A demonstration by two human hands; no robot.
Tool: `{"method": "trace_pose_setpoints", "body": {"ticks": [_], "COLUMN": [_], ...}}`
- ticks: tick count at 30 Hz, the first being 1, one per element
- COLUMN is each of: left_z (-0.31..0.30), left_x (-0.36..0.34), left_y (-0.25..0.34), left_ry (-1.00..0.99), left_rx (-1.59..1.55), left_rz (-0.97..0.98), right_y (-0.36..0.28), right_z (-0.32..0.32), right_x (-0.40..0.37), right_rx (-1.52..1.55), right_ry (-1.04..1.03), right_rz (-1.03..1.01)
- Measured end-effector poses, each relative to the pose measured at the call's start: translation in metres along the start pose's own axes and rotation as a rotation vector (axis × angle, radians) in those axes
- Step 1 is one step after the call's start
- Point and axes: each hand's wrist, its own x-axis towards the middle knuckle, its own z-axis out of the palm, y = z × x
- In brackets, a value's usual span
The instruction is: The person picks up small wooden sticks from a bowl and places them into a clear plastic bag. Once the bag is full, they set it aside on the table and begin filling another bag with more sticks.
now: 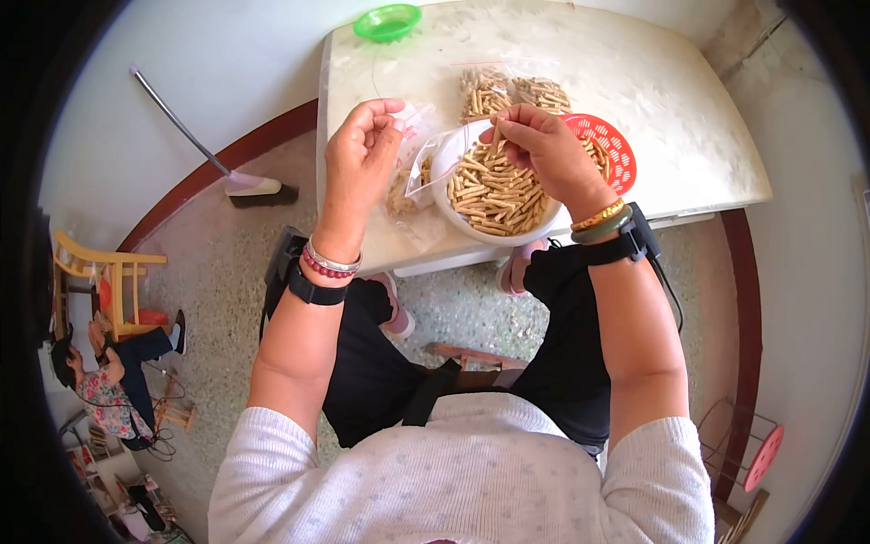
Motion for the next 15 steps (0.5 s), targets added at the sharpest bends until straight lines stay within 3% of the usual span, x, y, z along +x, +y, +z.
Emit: {"method": "trace_pose_setpoints", "body": {"ticks": [2,7,15], "left_z": [0.004,0.006,0.016], "left_x": [-0.003,-0.01,-0.018], "left_y": [-0.001,0.011,0.019], "left_ry": [-0.035,-0.139,-0.199], "left_rx": [-0.063,-0.039,-0.071], "left_rz": [0.064,0.045,0.176], "right_y": [-0.007,-0.011,-0.012], "right_z": [0.005,0.005,0.022], "right_x": [-0.005,-0.007,-0.01], "right_rx": [0.291,0.586,0.726], "right_ry": [-0.096,-0.273,-0.343], "right_rz": [-0.026,-0.107,-0.082]}}
